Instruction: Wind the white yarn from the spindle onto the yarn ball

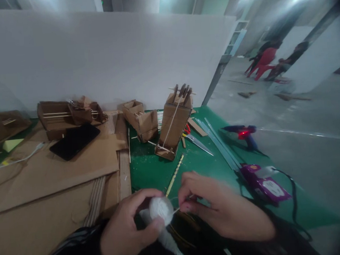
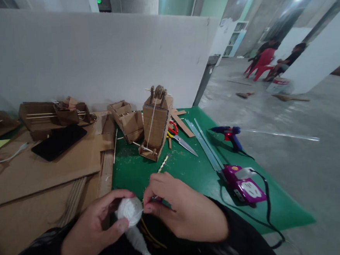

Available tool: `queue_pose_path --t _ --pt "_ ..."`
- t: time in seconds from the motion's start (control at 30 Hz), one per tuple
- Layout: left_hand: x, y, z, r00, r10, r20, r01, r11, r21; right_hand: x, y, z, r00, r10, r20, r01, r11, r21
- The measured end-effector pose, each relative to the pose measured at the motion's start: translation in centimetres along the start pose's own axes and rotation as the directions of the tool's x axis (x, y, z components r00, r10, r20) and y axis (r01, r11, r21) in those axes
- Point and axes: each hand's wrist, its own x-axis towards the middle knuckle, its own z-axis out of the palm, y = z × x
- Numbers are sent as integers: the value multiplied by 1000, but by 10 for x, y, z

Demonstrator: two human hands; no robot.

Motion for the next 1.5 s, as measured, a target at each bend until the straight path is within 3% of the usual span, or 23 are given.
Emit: queue_pose_path --t 0.17,0.3,0.4,0.5,0.57,0.73,0.9,1.07,1.13,1.27,1.4,1.5 --pt "-8 -1 -2 997 37 67 -7 917 -399 17 7 9 979 -127 -162 142 986 89" --pt "-12 -2 1 999 35 2 -29 847 -530 28 15 26 950 -3 -313 90 960 265" --pt "-11 0 6 990 80 -112 -129 834 -537 33 17 43 939 156 -305 5 885 465" --pt "-10 1 11 960 108 -260 -224 850 -476 34 15 58 919 319 -233 -85 736 672" --pt "-9 0 12 950 108 -294 -232 872 -430 33 12 64 899 389 -201 -121 662 740" --pt "-9 -4 13 952 94 -291 -208 896 -393 32 6 66 885 406 -228 -120 673 730" --pt "-8 -5 21 909 63 -411 -240 887 -394 31 5 75 897 348 -271 -92 748 657" --pt "-5 -6 17 881 15 -473 -201 917 -344 16 -12 76 928 266 -261 -135 893 429" --pt "-4 -6 14 894 -8 -448 -156 931 -329 7 -23 67 947 182 -263 -95 946 311" --pt "-5 -4 13 953 -40 -300 -96 900 -424 -1 -37 40 963 -65 -262 99 988 119" --pt "-8 0 19 975 -57 -214 -82 806 -587 13 -33 18 961 -210 -179 225 972 69" --pt "-11 4 22 987 -57 -151 -69 697 -714 27 -20 9 947 -259 -188 281 954 101"
